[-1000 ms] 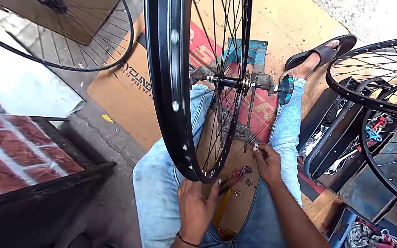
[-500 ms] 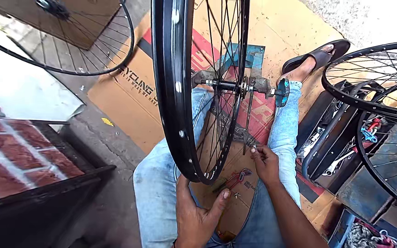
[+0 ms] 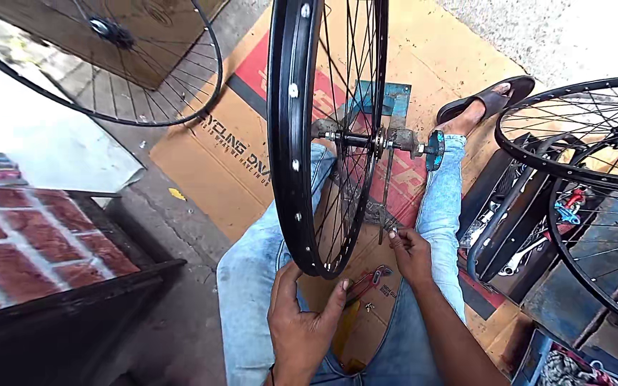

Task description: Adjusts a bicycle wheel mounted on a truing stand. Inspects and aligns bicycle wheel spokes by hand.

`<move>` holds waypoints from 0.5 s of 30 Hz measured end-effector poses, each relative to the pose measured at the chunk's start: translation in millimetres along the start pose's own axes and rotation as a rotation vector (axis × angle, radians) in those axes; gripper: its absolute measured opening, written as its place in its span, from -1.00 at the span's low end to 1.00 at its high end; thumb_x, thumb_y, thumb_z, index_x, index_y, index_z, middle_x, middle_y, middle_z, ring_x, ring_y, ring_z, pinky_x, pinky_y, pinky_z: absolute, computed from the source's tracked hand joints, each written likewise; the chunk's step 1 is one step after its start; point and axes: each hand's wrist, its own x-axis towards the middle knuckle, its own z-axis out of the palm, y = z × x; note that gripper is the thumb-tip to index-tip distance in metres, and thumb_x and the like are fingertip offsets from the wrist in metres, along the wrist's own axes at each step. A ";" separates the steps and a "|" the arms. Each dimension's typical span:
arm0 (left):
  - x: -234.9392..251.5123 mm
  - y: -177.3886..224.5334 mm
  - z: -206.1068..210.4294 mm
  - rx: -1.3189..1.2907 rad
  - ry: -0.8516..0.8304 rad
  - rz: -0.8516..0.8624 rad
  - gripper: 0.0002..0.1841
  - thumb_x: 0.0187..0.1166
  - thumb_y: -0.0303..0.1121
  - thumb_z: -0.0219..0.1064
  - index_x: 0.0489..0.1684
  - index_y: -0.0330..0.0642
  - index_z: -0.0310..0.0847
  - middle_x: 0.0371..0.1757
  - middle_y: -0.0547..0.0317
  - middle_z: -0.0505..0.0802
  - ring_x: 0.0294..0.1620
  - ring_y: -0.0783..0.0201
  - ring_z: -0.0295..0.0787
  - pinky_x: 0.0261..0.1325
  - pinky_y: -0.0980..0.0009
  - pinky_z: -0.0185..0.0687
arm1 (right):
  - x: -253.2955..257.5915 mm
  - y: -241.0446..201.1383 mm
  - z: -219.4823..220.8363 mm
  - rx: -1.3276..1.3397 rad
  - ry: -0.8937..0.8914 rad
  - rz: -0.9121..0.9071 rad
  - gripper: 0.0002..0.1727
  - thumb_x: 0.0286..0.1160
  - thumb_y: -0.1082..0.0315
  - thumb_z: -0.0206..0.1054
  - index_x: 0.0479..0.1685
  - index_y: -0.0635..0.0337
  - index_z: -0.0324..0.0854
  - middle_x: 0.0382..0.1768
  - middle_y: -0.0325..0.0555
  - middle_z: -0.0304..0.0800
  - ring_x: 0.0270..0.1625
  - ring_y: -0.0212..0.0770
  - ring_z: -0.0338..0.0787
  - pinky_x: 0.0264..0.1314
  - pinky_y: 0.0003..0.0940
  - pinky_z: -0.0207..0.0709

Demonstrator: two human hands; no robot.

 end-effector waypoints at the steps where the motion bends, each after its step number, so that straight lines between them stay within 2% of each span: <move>1: -0.5 -0.4 0.0 0.002 0.003 0.004 -0.27 0.26 0.00 0.61 0.34 -0.34 0.57 0.30 -0.03 0.79 0.39 0.17 0.72 0.48 0.21 0.66 | -0.2 0.1 0.2 0.002 0.000 0.006 -0.73 0.67 0.06 0.33 -0.10 0.06 0.76 -0.31 -0.27 0.84 -0.43 -0.39 0.80 -0.34 -0.36 0.79; 8: -1.0 -1.5 2.8 -0.002 0.011 0.002 -0.21 0.26 0.03 0.61 0.38 -0.37 0.51 0.30 -0.04 0.78 0.36 0.17 0.73 0.46 0.19 0.67 | 0.3 0.2 0.1 0.011 -0.012 0.012 -0.73 0.68 0.05 0.32 -0.12 0.05 0.75 -0.28 -0.25 0.82 -0.45 -0.36 0.77 -0.36 -0.30 0.77; 15: -3.0 -5.6 5.2 0.005 -0.008 -0.066 -0.21 0.27 0.06 0.59 0.40 -0.33 0.51 0.33 0.00 0.77 0.37 0.22 0.72 0.46 0.23 0.65 | 0.0 1.4 1.1 0.022 -0.008 0.002 -0.72 0.67 0.04 0.32 -0.12 0.05 0.76 -0.29 -0.26 0.83 -0.46 -0.36 0.77 -0.37 -0.33 0.77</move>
